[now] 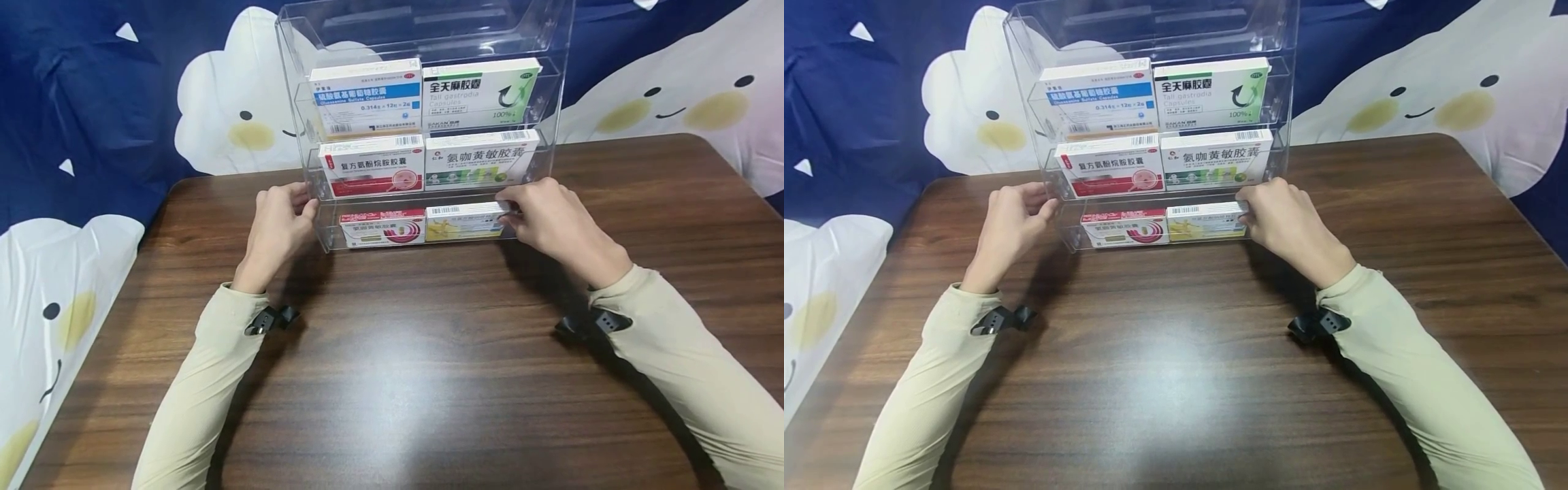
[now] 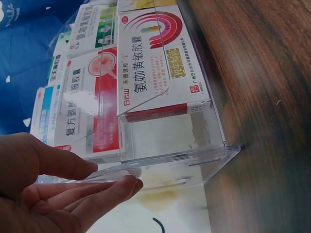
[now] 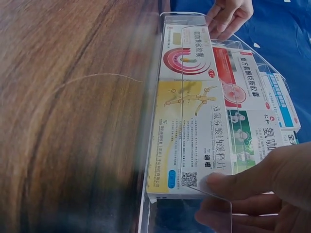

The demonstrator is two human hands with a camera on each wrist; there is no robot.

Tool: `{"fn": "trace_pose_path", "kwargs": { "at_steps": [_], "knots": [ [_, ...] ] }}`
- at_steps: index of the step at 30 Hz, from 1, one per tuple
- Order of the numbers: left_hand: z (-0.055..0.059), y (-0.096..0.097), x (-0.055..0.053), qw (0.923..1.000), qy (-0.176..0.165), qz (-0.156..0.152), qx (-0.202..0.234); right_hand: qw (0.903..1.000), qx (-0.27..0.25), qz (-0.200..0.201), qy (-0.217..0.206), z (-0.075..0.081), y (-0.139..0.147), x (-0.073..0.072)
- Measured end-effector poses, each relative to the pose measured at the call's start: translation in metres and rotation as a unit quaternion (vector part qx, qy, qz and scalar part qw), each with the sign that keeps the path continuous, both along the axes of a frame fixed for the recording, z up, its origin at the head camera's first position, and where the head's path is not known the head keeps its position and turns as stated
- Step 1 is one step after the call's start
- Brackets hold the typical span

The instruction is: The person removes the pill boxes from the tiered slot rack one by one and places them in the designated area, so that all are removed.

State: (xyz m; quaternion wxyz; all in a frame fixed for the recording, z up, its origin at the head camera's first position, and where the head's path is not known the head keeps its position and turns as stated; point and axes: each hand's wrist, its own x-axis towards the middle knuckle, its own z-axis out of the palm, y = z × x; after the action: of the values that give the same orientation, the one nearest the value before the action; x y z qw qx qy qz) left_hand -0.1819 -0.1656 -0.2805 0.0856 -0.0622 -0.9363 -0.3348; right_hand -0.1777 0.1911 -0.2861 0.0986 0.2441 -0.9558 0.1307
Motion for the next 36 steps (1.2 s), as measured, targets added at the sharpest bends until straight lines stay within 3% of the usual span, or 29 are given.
{"fn": "trace_pose_path", "kwargs": {
  "at_steps": [6, 13, 19, 27, 36],
  "knots": [
    [0.001, 0.000, -0.001, 1.0000, 0.002, -0.002, -0.001, 0.9992, -0.039, 0.007, 0.011, -0.001, 0.003, -0.002],
    [0.002, 0.000, -0.001, 1.0000, -0.002, -0.003, 0.003, 0.9922, -0.122, 0.022, -0.013, 0.008, 0.006, -0.003],
    [0.000, -0.001, -0.002, 1.0000, -0.003, -0.004, 0.000, 0.9848, -0.173, 0.008, 0.018, 0.013, 0.011, -0.002],
    [-0.002, -0.002, -0.001, 1.0000, 0.000, -0.004, 0.002, 0.9604, -0.275, 0.002, 0.042, 0.018, 0.014, 0.004],
    [-0.001, -0.001, 0.000, 1.0000, 0.008, -0.003, 0.001, 0.9206, -0.384, -0.034, -0.064, 0.015, 0.026, 0.010]
  ]
}}
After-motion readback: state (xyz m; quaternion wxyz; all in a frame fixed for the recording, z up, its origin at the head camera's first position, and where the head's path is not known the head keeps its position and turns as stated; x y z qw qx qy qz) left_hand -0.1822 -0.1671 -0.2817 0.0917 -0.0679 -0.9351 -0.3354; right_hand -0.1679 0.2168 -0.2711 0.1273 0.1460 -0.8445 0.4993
